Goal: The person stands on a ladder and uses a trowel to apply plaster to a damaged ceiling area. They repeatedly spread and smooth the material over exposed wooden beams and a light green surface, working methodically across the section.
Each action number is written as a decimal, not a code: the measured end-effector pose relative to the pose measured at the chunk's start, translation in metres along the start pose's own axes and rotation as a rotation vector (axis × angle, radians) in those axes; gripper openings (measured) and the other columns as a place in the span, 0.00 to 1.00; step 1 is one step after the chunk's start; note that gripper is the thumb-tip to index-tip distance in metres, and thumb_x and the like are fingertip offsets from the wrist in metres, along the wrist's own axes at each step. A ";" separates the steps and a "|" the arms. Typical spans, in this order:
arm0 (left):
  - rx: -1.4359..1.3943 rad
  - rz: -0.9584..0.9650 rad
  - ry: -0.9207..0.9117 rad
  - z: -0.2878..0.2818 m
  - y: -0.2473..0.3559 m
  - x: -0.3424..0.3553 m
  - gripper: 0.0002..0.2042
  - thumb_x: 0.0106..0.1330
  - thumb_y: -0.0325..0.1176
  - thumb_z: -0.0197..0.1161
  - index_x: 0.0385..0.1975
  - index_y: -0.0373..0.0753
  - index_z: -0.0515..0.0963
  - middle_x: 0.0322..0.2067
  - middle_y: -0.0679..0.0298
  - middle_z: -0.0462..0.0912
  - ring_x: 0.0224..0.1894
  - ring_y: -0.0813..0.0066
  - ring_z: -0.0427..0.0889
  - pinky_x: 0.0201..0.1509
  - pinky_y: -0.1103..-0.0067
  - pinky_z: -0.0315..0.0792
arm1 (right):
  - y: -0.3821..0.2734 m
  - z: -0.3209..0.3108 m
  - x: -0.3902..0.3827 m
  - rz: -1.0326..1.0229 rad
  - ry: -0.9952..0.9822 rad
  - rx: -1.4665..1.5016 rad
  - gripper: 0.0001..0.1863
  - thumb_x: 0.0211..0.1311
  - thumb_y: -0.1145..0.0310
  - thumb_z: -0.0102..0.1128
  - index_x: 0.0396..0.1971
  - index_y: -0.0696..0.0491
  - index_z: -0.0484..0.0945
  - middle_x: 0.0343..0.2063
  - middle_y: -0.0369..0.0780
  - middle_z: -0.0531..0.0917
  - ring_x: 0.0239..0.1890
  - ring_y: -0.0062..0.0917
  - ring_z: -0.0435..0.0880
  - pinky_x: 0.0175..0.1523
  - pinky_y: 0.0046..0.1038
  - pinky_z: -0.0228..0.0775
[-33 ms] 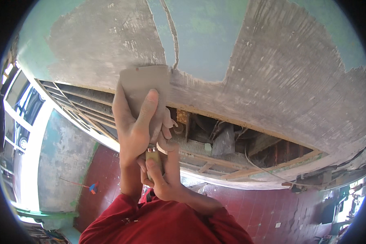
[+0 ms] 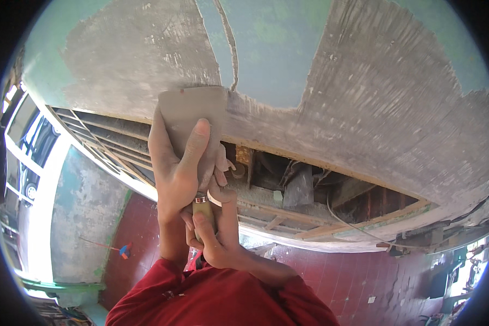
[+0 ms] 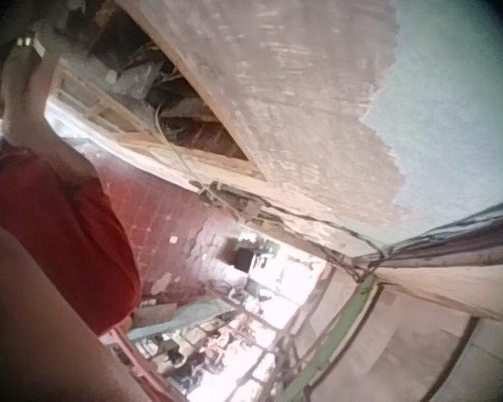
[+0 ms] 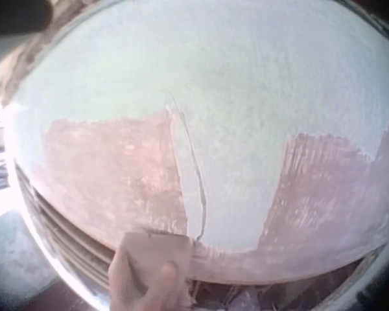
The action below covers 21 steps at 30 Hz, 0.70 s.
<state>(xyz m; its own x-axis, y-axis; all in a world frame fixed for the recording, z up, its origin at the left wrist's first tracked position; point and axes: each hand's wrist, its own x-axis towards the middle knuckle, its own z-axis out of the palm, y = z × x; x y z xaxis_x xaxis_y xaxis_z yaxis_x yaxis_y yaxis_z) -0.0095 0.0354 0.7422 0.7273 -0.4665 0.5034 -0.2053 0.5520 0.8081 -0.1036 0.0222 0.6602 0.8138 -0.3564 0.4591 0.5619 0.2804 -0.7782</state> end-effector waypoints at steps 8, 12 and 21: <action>-0.010 -0.018 -0.019 0.003 0.008 0.007 0.17 0.67 0.25 0.58 0.50 0.27 0.60 0.29 0.57 0.76 0.18 0.77 0.76 0.17 0.82 0.70 | -0.008 -0.003 0.013 0.024 -0.004 0.048 0.32 0.64 0.74 0.38 0.65 0.57 0.36 0.32 0.45 0.71 0.15 0.11 0.65 0.14 0.12 0.55; 0.030 0.053 -0.013 0.003 0.004 0.010 0.16 0.67 0.24 0.58 0.48 0.28 0.60 0.27 0.57 0.76 0.18 0.78 0.76 0.16 0.83 0.69 | -0.006 -0.004 0.010 -0.011 -0.044 0.046 0.26 0.69 0.79 0.34 0.63 0.50 0.41 0.35 0.42 0.69 0.19 0.12 0.63 0.18 0.14 0.55; -0.060 -0.001 -0.031 0.006 0.012 0.011 0.17 0.67 0.25 0.57 0.49 0.28 0.58 0.27 0.57 0.75 0.18 0.77 0.76 0.15 0.82 0.69 | -0.006 0.000 0.010 0.050 0.020 0.071 0.40 0.63 0.74 0.38 0.68 0.52 0.26 0.37 0.46 0.71 0.14 0.11 0.65 0.14 0.13 0.54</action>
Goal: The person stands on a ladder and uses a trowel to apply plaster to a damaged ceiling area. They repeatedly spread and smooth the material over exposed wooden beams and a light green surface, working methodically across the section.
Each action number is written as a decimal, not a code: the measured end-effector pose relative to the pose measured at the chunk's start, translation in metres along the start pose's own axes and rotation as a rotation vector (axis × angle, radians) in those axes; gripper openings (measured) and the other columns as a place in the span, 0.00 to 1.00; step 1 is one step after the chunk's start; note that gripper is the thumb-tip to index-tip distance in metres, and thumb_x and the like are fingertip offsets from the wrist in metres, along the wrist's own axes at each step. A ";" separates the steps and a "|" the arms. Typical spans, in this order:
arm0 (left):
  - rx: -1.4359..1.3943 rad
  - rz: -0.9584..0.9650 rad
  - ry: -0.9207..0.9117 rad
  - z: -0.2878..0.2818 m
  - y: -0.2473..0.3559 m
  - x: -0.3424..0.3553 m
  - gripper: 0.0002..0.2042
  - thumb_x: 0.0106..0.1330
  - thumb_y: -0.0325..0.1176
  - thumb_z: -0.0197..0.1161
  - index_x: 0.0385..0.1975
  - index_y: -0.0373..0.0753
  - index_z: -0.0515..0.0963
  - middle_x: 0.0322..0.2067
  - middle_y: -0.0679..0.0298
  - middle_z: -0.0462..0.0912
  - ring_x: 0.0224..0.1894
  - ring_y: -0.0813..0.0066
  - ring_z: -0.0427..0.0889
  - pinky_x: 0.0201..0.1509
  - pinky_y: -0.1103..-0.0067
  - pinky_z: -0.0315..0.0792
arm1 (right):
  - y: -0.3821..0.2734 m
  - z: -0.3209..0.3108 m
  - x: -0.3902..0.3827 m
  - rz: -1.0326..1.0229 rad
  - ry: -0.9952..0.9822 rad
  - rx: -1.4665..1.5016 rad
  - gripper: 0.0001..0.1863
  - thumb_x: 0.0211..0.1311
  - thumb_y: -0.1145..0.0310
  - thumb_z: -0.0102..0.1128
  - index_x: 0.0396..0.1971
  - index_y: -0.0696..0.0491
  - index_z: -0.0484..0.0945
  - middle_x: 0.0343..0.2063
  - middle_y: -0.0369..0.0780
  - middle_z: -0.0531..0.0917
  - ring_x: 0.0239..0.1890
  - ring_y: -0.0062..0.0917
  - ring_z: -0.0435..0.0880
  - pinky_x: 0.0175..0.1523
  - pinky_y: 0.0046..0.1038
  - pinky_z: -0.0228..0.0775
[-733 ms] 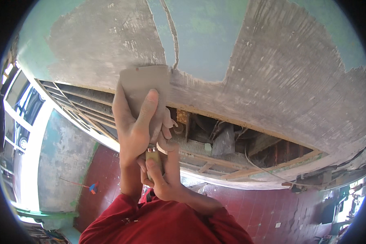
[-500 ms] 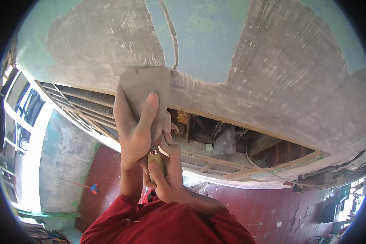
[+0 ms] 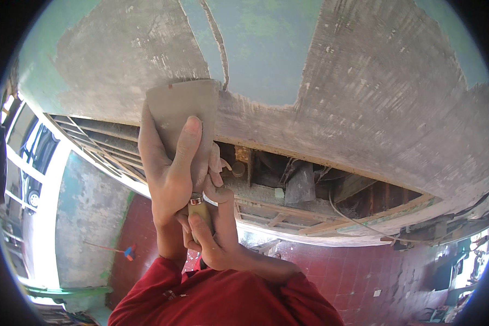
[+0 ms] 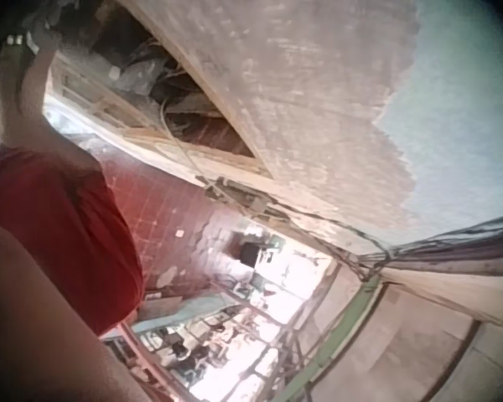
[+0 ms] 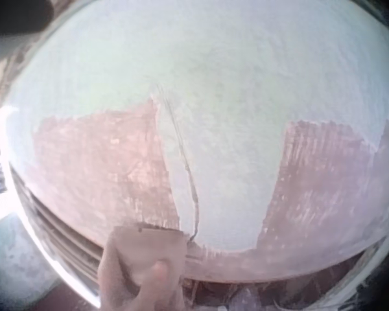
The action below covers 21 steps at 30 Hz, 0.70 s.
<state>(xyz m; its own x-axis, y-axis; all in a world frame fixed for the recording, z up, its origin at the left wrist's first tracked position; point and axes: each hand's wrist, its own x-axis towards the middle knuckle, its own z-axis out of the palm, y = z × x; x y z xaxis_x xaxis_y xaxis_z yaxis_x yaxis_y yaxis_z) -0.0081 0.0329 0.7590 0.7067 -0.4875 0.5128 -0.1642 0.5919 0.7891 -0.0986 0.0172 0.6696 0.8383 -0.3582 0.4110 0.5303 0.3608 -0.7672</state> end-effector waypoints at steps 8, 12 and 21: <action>0.016 -0.024 -0.001 -0.004 -0.006 -0.004 0.16 0.68 0.24 0.56 0.48 0.30 0.58 0.26 0.58 0.74 0.17 0.77 0.74 0.14 0.82 0.68 | -0.001 -0.006 0.000 -0.064 -0.088 -0.030 0.25 0.70 0.76 0.35 0.62 0.52 0.39 0.33 0.43 0.71 0.15 0.13 0.64 0.18 0.15 0.56; 0.004 0.017 0.002 0.001 -0.003 -0.001 0.15 0.68 0.24 0.56 0.48 0.30 0.58 0.26 0.58 0.74 0.16 0.77 0.74 0.13 0.82 0.67 | 0.002 -0.004 0.000 -0.044 -0.031 -0.003 0.38 0.62 0.76 0.35 0.68 0.53 0.27 0.35 0.46 0.71 0.13 0.10 0.64 0.13 0.13 0.53; 0.003 0.005 -0.007 -0.003 -0.006 -0.002 0.15 0.68 0.23 0.56 0.48 0.29 0.58 0.27 0.57 0.75 0.17 0.77 0.74 0.13 0.82 0.68 | 0.001 -0.002 0.000 0.010 -0.003 0.006 0.40 0.64 0.76 0.35 0.69 0.50 0.22 0.34 0.45 0.71 0.15 0.10 0.64 0.13 0.11 0.54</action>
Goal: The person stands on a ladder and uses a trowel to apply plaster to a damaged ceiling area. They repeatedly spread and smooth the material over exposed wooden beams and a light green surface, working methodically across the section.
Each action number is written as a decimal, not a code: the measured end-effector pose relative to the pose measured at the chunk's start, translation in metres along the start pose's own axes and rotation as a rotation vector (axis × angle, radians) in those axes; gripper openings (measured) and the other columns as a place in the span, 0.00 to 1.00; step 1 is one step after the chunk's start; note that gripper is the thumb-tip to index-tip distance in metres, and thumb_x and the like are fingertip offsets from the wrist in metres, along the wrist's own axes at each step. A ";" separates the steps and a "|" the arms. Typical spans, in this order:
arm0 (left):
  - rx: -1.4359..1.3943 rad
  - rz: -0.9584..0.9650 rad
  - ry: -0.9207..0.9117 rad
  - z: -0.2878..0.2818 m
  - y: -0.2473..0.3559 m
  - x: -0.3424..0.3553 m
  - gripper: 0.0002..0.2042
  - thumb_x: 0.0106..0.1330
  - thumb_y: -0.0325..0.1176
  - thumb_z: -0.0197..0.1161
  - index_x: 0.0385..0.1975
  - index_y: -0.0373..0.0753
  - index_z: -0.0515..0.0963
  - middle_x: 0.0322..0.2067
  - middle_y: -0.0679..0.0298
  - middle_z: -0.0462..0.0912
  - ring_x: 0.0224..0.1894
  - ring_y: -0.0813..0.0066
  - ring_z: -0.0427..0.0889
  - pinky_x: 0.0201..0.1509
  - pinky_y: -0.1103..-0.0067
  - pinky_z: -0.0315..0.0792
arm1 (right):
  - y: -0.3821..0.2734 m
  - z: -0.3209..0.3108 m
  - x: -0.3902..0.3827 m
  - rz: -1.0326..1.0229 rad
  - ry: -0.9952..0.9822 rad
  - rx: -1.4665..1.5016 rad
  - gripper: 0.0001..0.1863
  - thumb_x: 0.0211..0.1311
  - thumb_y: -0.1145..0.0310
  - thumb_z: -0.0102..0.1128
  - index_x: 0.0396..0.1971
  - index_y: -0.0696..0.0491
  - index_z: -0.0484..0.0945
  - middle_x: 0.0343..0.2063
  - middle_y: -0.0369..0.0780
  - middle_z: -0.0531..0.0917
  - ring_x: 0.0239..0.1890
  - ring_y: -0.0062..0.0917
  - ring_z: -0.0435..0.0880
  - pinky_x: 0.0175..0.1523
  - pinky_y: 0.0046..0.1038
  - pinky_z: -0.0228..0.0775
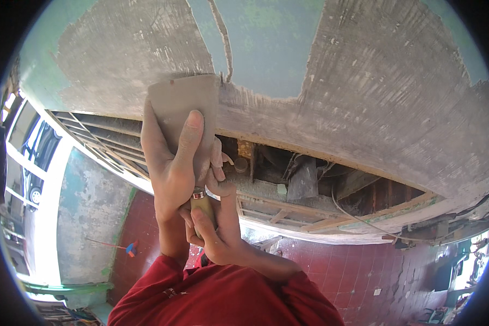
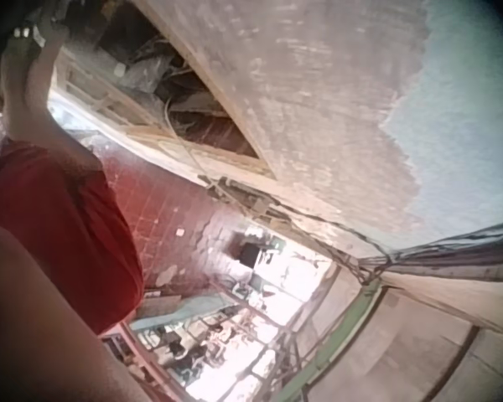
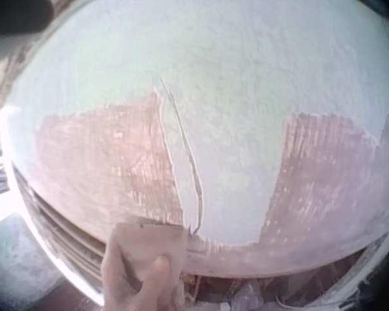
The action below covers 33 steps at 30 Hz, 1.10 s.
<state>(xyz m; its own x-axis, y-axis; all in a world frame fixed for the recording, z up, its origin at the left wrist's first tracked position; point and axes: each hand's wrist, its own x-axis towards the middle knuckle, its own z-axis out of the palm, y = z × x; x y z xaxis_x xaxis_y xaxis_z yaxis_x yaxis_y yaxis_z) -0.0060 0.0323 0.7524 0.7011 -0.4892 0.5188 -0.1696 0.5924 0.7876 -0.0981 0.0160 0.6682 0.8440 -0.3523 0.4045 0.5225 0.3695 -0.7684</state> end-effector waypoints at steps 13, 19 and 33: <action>0.018 0.017 0.020 0.000 -0.002 0.000 0.15 0.67 0.24 0.56 0.47 0.29 0.57 0.24 0.56 0.74 0.16 0.76 0.75 0.12 0.82 0.67 | 0.002 0.000 -0.001 -0.043 -0.006 -0.018 0.40 0.66 0.73 0.37 0.69 0.49 0.24 0.29 0.43 0.71 0.10 0.11 0.61 0.13 0.12 0.51; 0.081 0.063 0.038 0.003 0.008 0.004 0.15 0.68 0.24 0.56 0.47 0.29 0.57 0.25 0.56 0.74 0.16 0.76 0.75 0.13 0.83 0.68 | -0.003 -0.002 0.004 0.001 -0.053 -0.052 0.38 0.66 0.73 0.36 0.69 0.50 0.26 0.27 0.40 0.71 0.10 0.11 0.61 0.13 0.12 0.51; 0.044 0.053 0.028 0.001 0.006 0.005 0.14 0.68 0.24 0.56 0.45 0.30 0.59 0.24 0.57 0.74 0.15 0.76 0.74 0.13 0.82 0.66 | -0.001 0.000 0.004 -0.075 -0.096 -0.022 0.25 0.70 0.74 0.35 0.62 0.50 0.38 0.30 0.40 0.70 0.14 0.12 0.61 0.16 0.14 0.52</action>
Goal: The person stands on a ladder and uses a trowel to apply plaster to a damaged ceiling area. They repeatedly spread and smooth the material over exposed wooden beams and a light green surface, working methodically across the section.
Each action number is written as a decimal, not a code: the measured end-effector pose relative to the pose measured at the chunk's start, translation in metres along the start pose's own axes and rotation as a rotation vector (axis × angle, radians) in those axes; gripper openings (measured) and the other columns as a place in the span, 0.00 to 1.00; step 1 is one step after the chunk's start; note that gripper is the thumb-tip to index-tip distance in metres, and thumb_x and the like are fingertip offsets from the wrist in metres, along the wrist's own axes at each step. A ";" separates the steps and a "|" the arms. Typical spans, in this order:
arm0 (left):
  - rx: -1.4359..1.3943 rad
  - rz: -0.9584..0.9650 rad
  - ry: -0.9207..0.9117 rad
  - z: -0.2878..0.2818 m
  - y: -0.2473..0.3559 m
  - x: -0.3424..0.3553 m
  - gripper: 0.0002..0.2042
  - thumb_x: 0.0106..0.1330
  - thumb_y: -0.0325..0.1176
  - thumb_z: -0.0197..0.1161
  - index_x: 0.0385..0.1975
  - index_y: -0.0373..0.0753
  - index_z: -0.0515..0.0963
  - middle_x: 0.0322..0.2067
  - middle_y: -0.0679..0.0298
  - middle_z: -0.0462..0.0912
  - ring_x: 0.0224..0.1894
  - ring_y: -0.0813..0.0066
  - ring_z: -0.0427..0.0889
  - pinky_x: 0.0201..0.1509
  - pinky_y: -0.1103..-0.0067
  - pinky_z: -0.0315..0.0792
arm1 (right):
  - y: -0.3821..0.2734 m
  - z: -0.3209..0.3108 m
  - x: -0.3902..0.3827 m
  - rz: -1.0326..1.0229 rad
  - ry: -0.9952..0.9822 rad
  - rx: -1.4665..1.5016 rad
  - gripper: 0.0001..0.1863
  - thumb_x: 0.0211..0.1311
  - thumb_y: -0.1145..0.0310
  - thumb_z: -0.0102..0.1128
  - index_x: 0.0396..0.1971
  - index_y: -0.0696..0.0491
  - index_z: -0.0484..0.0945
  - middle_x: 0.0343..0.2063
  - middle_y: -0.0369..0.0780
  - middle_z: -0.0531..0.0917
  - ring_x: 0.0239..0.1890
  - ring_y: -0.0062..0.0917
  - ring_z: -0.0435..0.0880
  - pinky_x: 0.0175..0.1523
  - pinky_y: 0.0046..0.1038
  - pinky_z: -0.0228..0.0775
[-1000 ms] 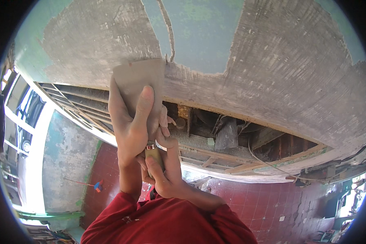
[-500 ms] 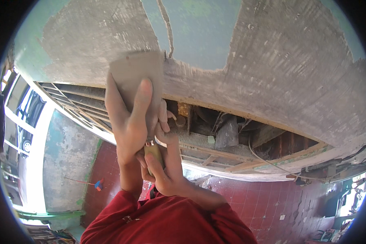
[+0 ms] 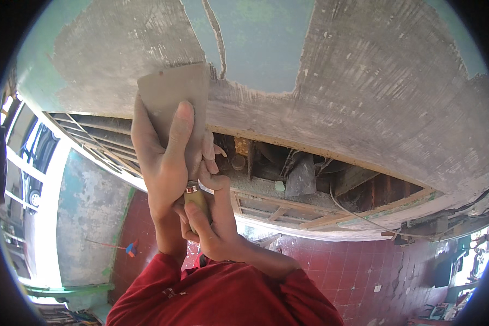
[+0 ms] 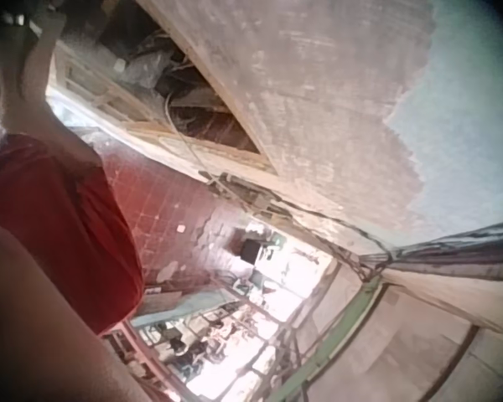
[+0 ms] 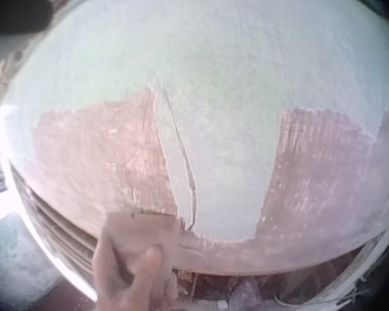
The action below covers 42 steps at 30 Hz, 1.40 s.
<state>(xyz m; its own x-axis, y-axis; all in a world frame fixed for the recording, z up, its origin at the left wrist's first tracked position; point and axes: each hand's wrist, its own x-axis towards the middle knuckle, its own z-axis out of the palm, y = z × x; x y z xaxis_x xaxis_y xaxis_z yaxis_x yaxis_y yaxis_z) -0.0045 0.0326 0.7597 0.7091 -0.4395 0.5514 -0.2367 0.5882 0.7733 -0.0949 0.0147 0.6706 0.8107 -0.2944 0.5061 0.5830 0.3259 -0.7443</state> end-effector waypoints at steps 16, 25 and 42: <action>-0.012 -0.022 -0.004 -0.001 -0.005 -0.007 0.17 0.68 0.24 0.56 0.49 0.28 0.56 0.24 0.57 0.74 0.15 0.76 0.74 0.12 0.82 0.67 | 0.003 -0.002 -0.005 -0.008 0.075 -0.073 0.30 0.68 0.70 0.36 0.66 0.49 0.37 0.30 0.44 0.72 0.08 0.11 0.61 0.13 0.12 0.51; 0.049 0.043 0.019 0.001 -0.008 -0.007 0.16 0.67 0.24 0.56 0.47 0.27 0.58 0.25 0.57 0.74 0.16 0.77 0.75 0.13 0.83 0.68 | 0.002 -0.003 -0.007 0.037 0.095 -0.073 0.31 0.69 0.69 0.37 0.66 0.49 0.35 0.26 0.42 0.72 0.08 0.12 0.59 0.12 0.13 0.50; 0.054 0.031 -0.009 0.004 0.008 0.004 0.15 0.68 0.25 0.56 0.47 0.26 0.59 0.26 0.57 0.75 0.16 0.78 0.75 0.14 0.84 0.67 | -0.013 -0.010 0.006 0.046 -0.055 -0.004 0.24 0.73 0.72 0.36 0.63 0.48 0.41 0.32 0.41 0.70 0.19 0.13 0.64 0.18 0.15 0.56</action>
<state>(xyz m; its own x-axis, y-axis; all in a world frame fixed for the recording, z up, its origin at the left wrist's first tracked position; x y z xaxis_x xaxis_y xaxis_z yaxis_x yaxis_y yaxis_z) -0.0066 0.0324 0.7690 0.6951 -0.4276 0.5779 -0.2941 0.5644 0.7713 -0.0986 -0.0004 0.6788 0.8383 -0.2291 0.4947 0.5451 0.3343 -0.7688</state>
